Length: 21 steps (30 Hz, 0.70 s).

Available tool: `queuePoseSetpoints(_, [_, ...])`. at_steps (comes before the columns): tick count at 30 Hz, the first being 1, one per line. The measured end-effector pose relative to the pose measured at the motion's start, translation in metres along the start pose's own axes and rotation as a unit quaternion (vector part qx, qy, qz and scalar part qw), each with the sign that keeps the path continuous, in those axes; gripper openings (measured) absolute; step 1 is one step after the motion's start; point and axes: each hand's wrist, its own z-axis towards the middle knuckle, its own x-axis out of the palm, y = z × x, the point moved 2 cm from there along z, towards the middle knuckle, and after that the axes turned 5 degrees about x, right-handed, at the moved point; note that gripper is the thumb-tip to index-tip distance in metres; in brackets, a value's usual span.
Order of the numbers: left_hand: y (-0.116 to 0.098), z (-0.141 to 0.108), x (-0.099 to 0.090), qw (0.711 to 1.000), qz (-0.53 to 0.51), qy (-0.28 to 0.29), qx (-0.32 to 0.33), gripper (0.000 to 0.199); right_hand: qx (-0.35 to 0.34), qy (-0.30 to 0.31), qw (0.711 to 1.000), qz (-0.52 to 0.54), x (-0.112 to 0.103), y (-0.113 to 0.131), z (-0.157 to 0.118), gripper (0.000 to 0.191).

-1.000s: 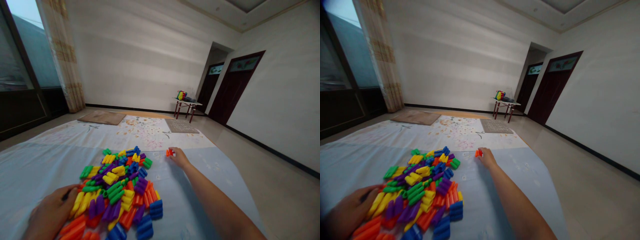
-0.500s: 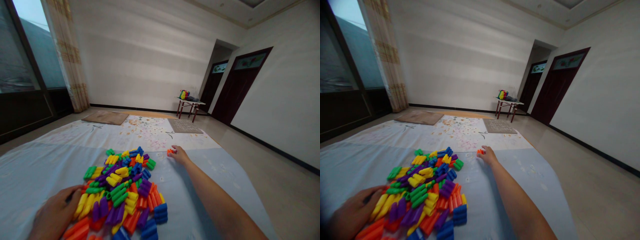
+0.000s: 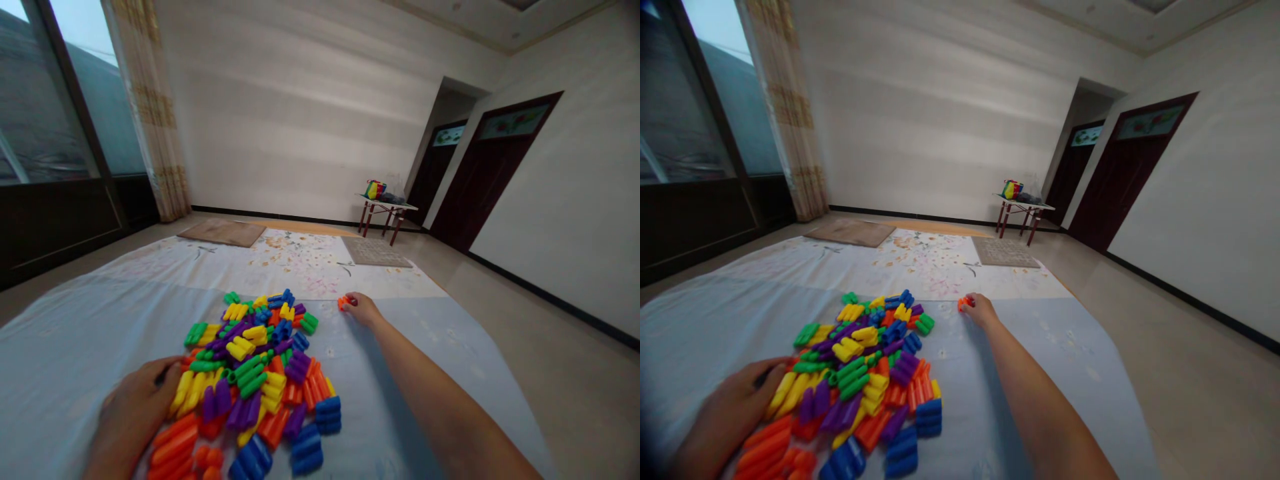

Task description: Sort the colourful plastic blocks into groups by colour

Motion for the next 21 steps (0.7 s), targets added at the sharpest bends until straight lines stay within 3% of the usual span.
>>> queuePoseSetpoints(3, [-0.007, -0.004, -0.004, 0.999, -0.033, 0.034, -0.017, 0.045, -0.016, -0.026, 1.0, 0.004, -0.004, 0.018, -0.017, 0.043])
queuePoseSetpoints(5, [-0.012, -0.006, -0.007, 0.999, -0.031, 0.035, -0.021, 0.046, -0.042, -0.019, 0.999, 0.008, -0.005, 0.036, -0.038, 0.036])
queuePoseSetpoints(7, [-0.016, -0.008, -0.009, 0.999, -0.029, 0.035, -0.019, 0.047, -0.08, 0.042, 0.996, 0.007, -0.002, 0.053, -0.065, 0.026])
queuePoseSetpoints(9, [-0.019, -0.01, -0.01, 0.999, -0.029, 0.033, -0.019, 0.047, -0.103, 0.141, 0.985, 0.002, 0.002, 0.067, -0.094, 0.027])
queuePoseSetpoints(11, [-0.02, -0.011, -0.01, 0.999, -0.029, 0.027, -0.018, 0.048, -0.087, 0.226, 0.97, -0.01, 0.006, 0.075, -0.118, 0.034])
queuePoseSetpoints(13, [-0.021, -0.012, -0.01, 0.999, -0.027, 0.022, -0.017, 0.048, -0.054, 0.266, 0.962, -0.024, 0.009, 0.079, -0.133, 0.038])
queuePoseSetpoints(16, [-0.022, -0.013, -0.011, 1.0, -0.022, 0.017, -0.01, 0.048, -0.034, 0.265, 0.963, -0.015, 0.011, 0.084, -0.144, 0.031])
queuePoseSetpoints(21, [-0.022, -0.013, -0.012, 0.999, -0.023, 0.027, -0.007, 0.051, -0.042, 0.239, 0.965, 0.096, 0.01, 0.083, -0.144, 0.023])
